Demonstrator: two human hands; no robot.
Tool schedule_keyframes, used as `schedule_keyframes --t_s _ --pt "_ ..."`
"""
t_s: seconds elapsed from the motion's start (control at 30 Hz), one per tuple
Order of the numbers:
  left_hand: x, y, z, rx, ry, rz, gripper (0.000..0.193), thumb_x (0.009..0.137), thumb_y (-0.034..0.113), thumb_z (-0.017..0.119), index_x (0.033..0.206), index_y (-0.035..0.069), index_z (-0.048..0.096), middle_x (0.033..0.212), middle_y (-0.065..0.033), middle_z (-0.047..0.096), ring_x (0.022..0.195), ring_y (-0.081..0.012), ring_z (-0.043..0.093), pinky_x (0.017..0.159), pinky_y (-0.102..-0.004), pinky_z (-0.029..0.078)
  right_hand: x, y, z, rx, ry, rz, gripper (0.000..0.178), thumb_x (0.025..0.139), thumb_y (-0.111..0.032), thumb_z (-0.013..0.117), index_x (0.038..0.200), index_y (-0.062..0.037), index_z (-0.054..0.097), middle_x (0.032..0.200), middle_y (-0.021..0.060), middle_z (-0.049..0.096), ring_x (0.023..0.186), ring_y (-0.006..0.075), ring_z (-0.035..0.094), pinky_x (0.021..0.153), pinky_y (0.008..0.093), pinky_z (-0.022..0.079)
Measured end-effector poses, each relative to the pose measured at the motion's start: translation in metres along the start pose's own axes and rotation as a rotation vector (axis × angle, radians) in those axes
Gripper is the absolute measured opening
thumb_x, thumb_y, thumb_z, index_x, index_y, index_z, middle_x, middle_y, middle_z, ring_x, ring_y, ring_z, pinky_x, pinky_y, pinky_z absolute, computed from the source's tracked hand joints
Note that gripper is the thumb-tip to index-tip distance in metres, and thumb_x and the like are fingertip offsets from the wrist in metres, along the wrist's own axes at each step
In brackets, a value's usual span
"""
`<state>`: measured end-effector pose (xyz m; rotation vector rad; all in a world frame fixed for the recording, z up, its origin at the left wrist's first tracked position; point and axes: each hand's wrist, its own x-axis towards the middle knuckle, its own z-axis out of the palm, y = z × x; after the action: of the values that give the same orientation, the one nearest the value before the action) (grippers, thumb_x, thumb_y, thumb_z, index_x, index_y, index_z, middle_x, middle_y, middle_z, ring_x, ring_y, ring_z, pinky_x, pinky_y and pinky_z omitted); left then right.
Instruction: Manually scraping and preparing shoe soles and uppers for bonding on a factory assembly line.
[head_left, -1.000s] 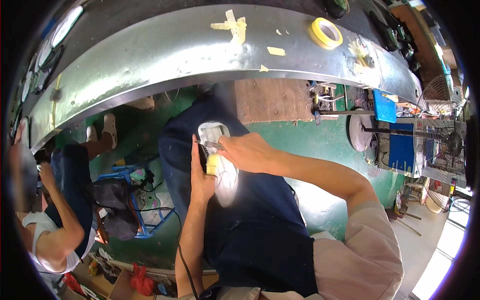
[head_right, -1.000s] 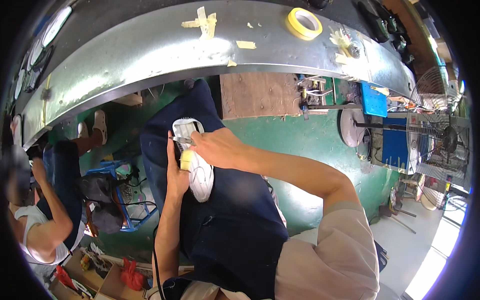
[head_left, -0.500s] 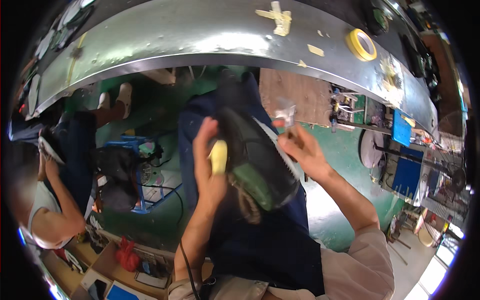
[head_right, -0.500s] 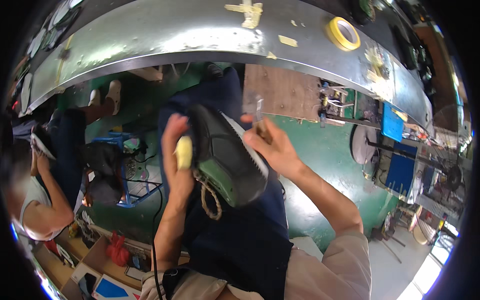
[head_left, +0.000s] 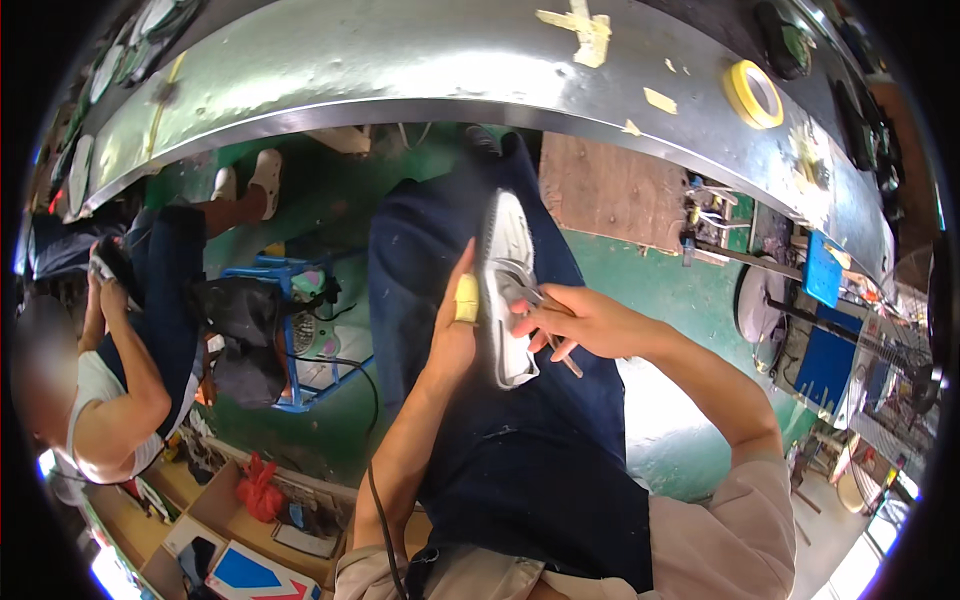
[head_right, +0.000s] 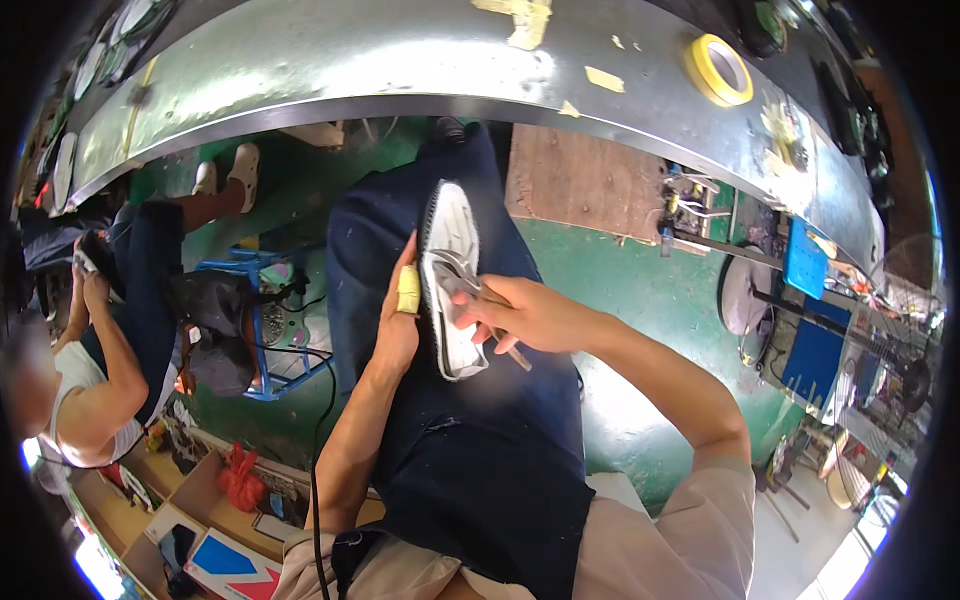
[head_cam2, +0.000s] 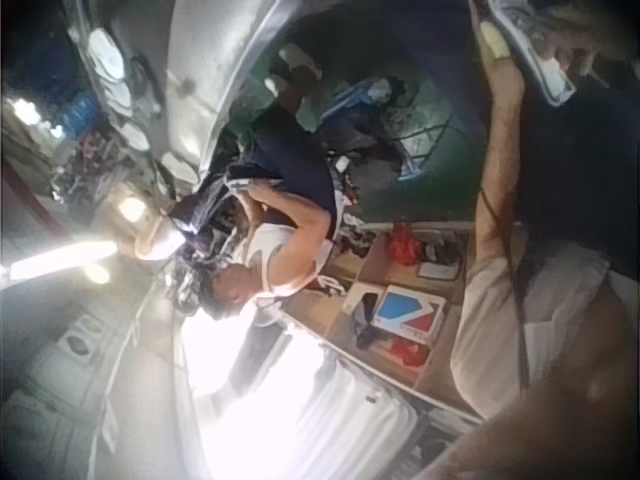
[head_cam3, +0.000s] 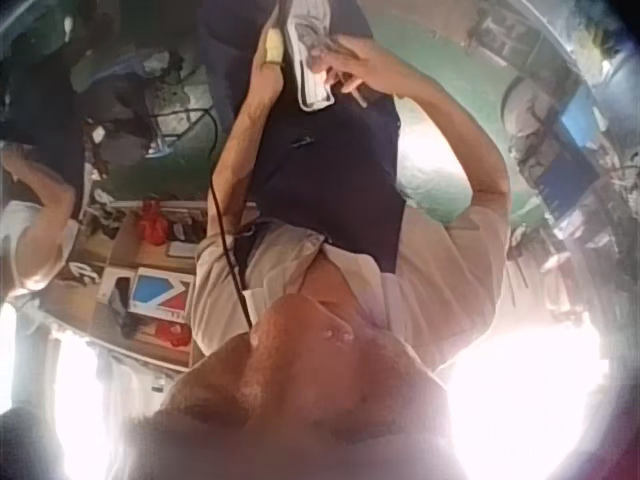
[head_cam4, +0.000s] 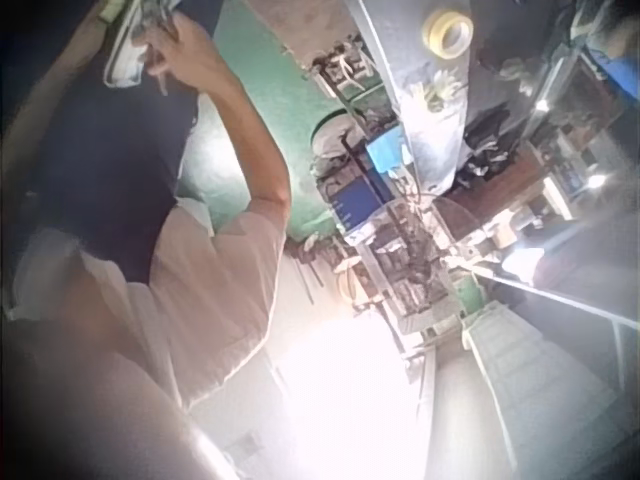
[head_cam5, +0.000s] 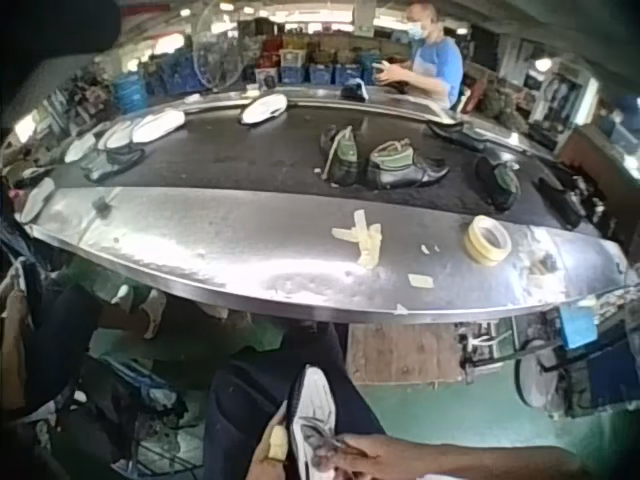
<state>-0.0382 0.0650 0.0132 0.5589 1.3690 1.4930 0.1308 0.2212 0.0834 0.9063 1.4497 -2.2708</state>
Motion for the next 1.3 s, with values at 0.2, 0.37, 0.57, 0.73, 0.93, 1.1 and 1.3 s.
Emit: schedule_keyframes --t_s 0.2,0.37,0.57,0.73,0.93,1.1,1.3 --pt "0.001 -0.008 -0.001 -0.085 0.044 -0.165 0.054 0.122 0.024 0.028 0.174 0.008 0.028 0.175 -0.0119 0.038 0.16 -0.0244 0.037 0.132 -0.0384 0.028 -0.011 -0.014 0.003 -1.064 0.255 -0.226 0.019 0.111 -0.022 0.059 0.108 -0.0029 0.057 0.091 0.0173 0.074 0.084 0.0429 0.073 0.069 0.0522 0.057" --pt "-0.005 -0.006 0.002 -0.109 0.001 -0.075 0.056 0.121 0.019 0.03 0.175 0.008 0.023 0.177 -0.0124 0.032 0.162 -0.0255 0.034 0.134 -0.0388 0.025 -0.01 -0.039 0.013 -1.361 0.127 -0.299 0.03 0.108 -0.025 0.062 0.099 0.0034 0.057 0.074 0.0215 0.069 0.069 0.0409 0.073 0.06 0.0496 0.055" --pt "0.002 -0.016 -0.017 -0.548 -0.013 -0.126 0.064 0.117 0.015 0.038 0.177 0.014 0.017 0.18 -0.0118 0.026 0.165 -0.0263 0.028 0.134 -0.0393 0.022 0.023 0.018 0.027 -1.029 0.335 -0.32 0.033 0.111 -0.033 0.062 0.106 -0.0016 0.056 0.079 0.0199 0.072 0.072 0.042 0.072 0.059 0.0502 0.055" --pt "-0.003 -0.051 -0.038 -0.348 0.025 -0.26 0.071 0.109 0.005 0.04 0.176 0.006 0.017 0.178 -0.0136 0.03 0.163 -0.026 0.031 0.133 -0.0409 0.024 0.032 0.035 0.05 -0.809 0.479 -0.311 0.03 0.111 -0.03 0.061 0.109 -0.001 0.054 0.081 0.0215 0.072 0.073 0.0427 0.072 0.061 0.0524 0.055" --pt "0.006 -0.04 -0.027 0.04 0.048 -0.053 0.068 0.104 0.003 0.049 0.169 0.0 0.031 0.16 -0.016 0.049 0.149 -0.0287 0.047 0.126 -0.0396 0.035 0.025 0.022 0.024 -0.544 0.28 -0.203 0.03 0.111 -0.029 0.063 0.121 -0.0023 0.055 0.08 0.0126 0.074 0.072 0.0298 0.077 0.065 0.0439 0.058" --pt "0.014 -0.035 -0.033 0.191 -0.007 -0.027 0.065 0.103 0.01 0.056 0.164 -0.001 0.038 0.159 -0.0174 0.046 0.15 -0.0295 0.043 0.127 -0.0407 0.031 0.022 0.012 0.011 -0.376 0.113 -0.059 0.03 0.113 -0.035 0.06 0.124 -0.0072 0.059 0.093 0.0091 0.077 0.083 0.018 0.077 0.062 0.0311 0.06" --pt "0.014 -0.046 -0.046 0.077 -0.111 -0.031 0.068 0.106 0.014 0.05 0.17 0.002 0.031 0.165 -0.0157 0.043 0.153 -0.0263 0.043 0.126 -0.0393 0.033 0.031 -0.011 -0.01 -0.387 -0.086 0.051 0.044 0.115 -0.05 0.052 0.119 -0.0068 0.061 0.094 0.0083 0.077 0.085 0.018 0.077 0.064 0.0335 0.062"
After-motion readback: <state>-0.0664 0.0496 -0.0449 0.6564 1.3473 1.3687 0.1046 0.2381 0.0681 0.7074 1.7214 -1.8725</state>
